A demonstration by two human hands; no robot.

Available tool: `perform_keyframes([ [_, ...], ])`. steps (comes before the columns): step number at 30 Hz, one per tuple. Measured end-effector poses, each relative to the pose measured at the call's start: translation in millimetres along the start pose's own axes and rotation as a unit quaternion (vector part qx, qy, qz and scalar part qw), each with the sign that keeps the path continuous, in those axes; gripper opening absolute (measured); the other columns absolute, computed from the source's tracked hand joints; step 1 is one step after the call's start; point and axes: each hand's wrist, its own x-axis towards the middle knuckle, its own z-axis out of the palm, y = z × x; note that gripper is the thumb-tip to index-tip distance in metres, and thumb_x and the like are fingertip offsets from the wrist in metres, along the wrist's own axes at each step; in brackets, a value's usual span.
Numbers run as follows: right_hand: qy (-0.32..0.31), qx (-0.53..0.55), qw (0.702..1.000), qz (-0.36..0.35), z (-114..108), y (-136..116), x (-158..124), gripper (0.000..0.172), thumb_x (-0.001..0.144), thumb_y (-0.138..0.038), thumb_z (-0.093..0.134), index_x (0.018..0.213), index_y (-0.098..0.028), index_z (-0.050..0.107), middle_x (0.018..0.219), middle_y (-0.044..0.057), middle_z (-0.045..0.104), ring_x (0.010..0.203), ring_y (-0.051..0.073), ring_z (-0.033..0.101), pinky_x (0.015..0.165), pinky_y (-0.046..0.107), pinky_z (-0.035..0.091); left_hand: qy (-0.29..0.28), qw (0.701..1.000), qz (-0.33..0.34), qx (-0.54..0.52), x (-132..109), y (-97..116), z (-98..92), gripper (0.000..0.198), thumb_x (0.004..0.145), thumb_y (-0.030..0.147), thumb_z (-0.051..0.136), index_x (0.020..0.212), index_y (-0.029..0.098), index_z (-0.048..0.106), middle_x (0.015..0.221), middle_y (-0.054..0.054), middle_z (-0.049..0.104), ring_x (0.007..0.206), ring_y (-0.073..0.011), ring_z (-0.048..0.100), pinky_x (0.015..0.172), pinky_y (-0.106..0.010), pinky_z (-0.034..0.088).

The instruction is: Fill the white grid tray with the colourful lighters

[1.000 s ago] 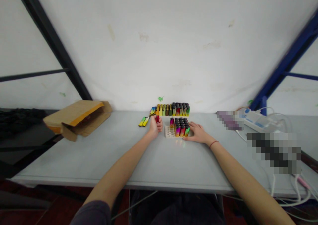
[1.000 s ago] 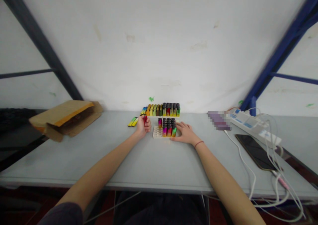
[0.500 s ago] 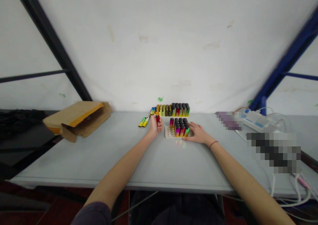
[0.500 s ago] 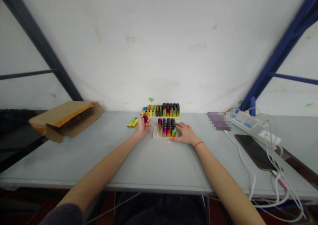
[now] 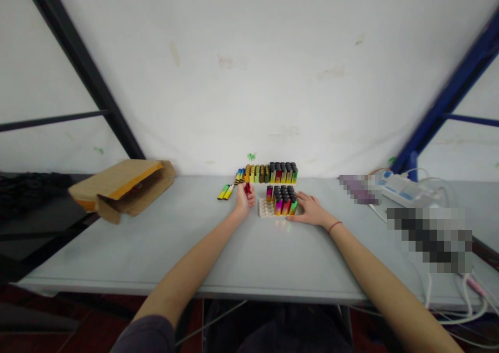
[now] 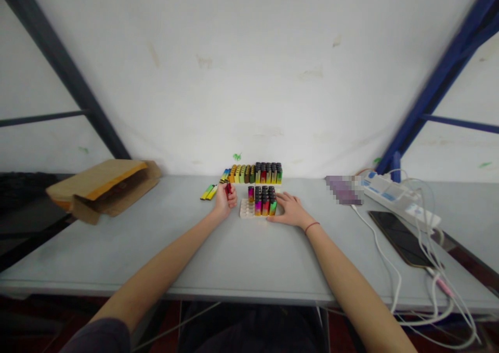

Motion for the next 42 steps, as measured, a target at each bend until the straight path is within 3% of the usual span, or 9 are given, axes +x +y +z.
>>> perform_keyframes([
  [5,0.003,-0.001,1.0,0.004,-0.4,-0.6,-0.2,0.09,0.077,-0.077,0.067,0.148,-0.022,0.056,0.157,0.017,0.047,0.146,0.045,0.037,0.118,0.062,0.029,-0.034,0.998,0.015,0.047,5.0,1.7,-0.3,0.036,0.09,0.054,0.042,0.072,0.024,0.041,0.043,0.011,0.029,0.031,-0.0075,0.021,0.034,-0.019,0.018],
  [8,0.004,-0.002,1.0,0.001,-0.1,-0.5,-0.3,0.089,0.077,-0.078,0.065,0.147,-0.024,0.057,0.157,0.016,0.047,0.146,0.045,0.038,0.118,0.062,0.029,-0.08,0.981,0.089,0.15,4.7,3.6,-0.4,0.034,0.089,0.052,0.054,0.074,0.023,0.045,0.053,0.006,0.047,0.041,-0.01,0.042,0.043,-0.022,0.036],
  [11,0.003,-0.004,1.0,-0.002,0.2,-0.3,-0.2,0.089,0.078,-0.079,0.064,0.148,-0.023,0.056,0.157,0.016,0.047,0.145,0.045,0.038,0.118,0.063,0.03,-0.124,0.919,0.239,0.288,0.7,7.8,-1.4,0.031,0.089,0.05,0.061,0.081,0.019,0.061,0.08,-0.003,0.064,0.076,-0.0165,0.061,0.069,-0.028,0.051],
  [14,0.004,-0.008,1.0,-0.005,0.7,0.1,-0.2,0.092,0.079,-0.079,0.062,0.15,-0.023,0.053,0.157,0.017,0.047,0.146,0.044,0.038,0.118,0.062,0.029,-0.157,0.842,0.336,0.392,-2.9,11.7,-3.1,0.034,0.089,0.05,0.061,0.093,0.018,0.07,0.096,-0.008,0.066,0.094,-0.0207,0.061,0.08,-0.031,0.052],
  [16,0.005,-0.009,1.0,-0.007,1.1,0.2,-0.2,0.092,0.079,-0.08,0.062,0.15,-0.022,0.053,0.157,0.017,0.047,0.146,0.044,0.037,0.118,0.062,0.028,-0.18,0.818,0.346,0.423,-4.1,12.3,-4.2,0.035,0.09,0.05,0.061,0.098,0.018,0.072,0.098,-0.009,0.067,0.092,-0.021,0.062,0.077,-0.031,0.052],
  [21,0.009,-0.002,1.0,-0.001,1.3,-0.1,-0.6,0.095,0.078,-0.081,0.061,0.151,-0.021,0.052,0.157,0.017,0.046,0.147,0.044,0.036,0.118,0.063,0.028,-0.212,0.802,0.327,0.453,-8.3,10.6,-4.5,0.025,0.085,0.041,0.069,0.097,0.021,0.076,0.096,-0.009,0.069,0.088,-0.0215,0.064,0.081,-0.032,0.053],
  [28,0.007,0.003,1.0,-0.004,1.3,0.0,-0.5,0.093,0.078,-0.082,0.061,0.149,-0.023,0.053,0.157,0.016,0.047,0.146,0.045,0.036,0.118,0.064,0.027,-0.175,0.831,0.29,0.441,-11.9,8.4,-5.3,0.025,0.076,0.032,0.078,0.099,0.024,0.072,0.093,-0.005,0.07,0.083,-0.0217,0.063,0.089,-0.035,0.052],
  [34,0.008,0.002,1.0,-0.006,2.0,1.0,-0.1,0.093,0.077,-0.082,0.061,0.148,-0.023,0.054,0.156,0.017,0.048,0.145,0.044,0.038,0.118,0.063,0.029,-0.172,0.758,0.387,0.496,-3.2,5.2,-12.9,0.016,0.087,0.036,0.068,0.096,0.022,0.068,0.096,-0.007,0.067,0.086,-0.0202,0.063,0.085,-0.032,0.052],
  [42,0.009,0.003,1.0,-0.004,1.9,0.3,-0.2,0.093,0.078,-0.081,0.062,0.149,-0.022,0.054,0.156,0.017,0.048,0.145,0.044,0.038,0.118,0.063,0.028,-0.202,0.733,0.389,0.52,-6.8,10.3,-9.3,0.018,0.094,0.035,0.059,0.097,0.024,0.073,0.101,-0.008,0.07,0.101,-0.0241,0.064,0.099,-0.037,0.048],
])
